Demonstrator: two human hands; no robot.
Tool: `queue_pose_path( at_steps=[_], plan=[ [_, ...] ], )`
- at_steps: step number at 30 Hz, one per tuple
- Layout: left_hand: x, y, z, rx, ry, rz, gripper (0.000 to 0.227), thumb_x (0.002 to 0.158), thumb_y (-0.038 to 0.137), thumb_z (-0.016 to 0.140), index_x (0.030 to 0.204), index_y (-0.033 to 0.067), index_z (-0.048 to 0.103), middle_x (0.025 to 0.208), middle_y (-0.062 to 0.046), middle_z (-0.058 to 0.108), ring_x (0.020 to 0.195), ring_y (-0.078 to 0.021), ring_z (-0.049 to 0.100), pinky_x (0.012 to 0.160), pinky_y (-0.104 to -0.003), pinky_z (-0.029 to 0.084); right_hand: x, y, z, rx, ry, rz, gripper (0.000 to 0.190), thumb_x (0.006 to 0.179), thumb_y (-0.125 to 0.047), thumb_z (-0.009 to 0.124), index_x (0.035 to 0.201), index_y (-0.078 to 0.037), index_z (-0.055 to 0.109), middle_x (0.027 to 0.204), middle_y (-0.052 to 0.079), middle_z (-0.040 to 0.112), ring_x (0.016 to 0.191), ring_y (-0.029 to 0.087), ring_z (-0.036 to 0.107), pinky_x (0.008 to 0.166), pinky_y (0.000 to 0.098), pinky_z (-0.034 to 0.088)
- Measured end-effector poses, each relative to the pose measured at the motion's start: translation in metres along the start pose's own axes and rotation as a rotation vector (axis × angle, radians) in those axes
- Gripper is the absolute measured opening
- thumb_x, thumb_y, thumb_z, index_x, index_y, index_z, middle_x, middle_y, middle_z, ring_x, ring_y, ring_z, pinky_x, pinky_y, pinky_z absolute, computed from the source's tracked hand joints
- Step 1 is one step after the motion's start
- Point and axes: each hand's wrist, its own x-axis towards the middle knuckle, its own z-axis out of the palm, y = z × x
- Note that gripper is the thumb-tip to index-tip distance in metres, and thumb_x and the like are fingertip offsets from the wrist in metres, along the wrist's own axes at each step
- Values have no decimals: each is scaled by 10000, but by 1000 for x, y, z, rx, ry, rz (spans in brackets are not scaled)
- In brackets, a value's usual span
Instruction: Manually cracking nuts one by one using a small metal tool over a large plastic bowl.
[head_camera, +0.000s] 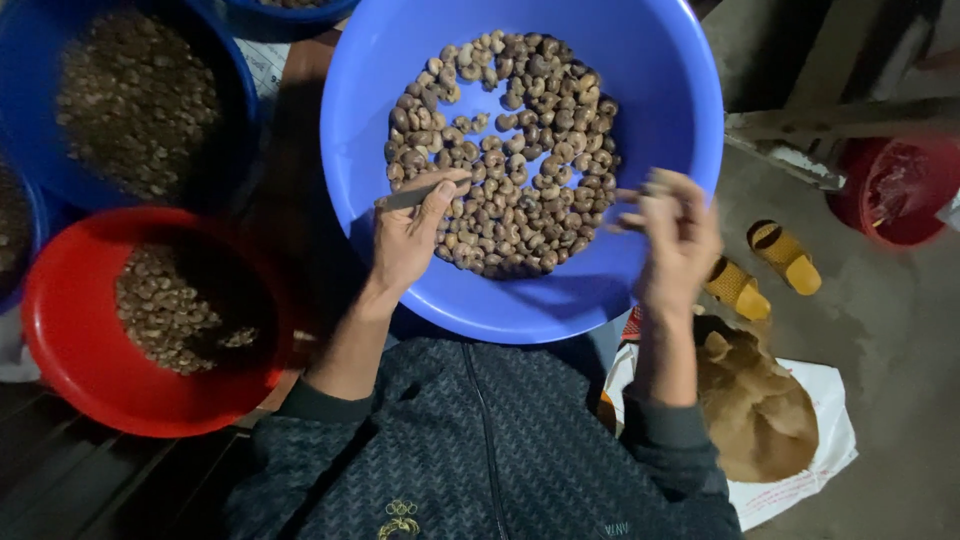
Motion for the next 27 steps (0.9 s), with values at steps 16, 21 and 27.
queue_pose_path(
  at_steps=[16, 21, 27],
  plan=[
    [-2, -14, -2, -10, -24, -45, 274, 1169, 236, 586, 1276, 66, 771, 1132, -211, 804, 1128, -383, 765, 938, -583, 627, -63, 182, -176, -821, 201, 273, 353, 1064, -180, 719, 1293, 51, 581, 1027, 327, 635, 905, 397, 642, 696, 543, 528],
    [-1, -9, -3, 34, -21, -61, 280, 1161, 249, 597, 1283, 78, 783, 1038, -205, 818, 1105, -394, 764, 875, -537, 645, -1, 63, -96, -437, 185, -318, 184, 1136, -46, 617, 1302, 29, 596, 1034, 197, 646, 878, 270, 666, 825, 408, 564],
    [-4, -5, -1, 28, 34, -65, 257, 1142, 270, 632, 1255, 101, 790, 998, -190, 826, 1080, -359, 780, 877, -537, 653, 35, -5, 36, -590, -349, -250, 235, 1047, -107, 706, 1250, -9, 640, 1046, 255, 729, 947, 498, 714, 792, 568, 573]
  ],
)
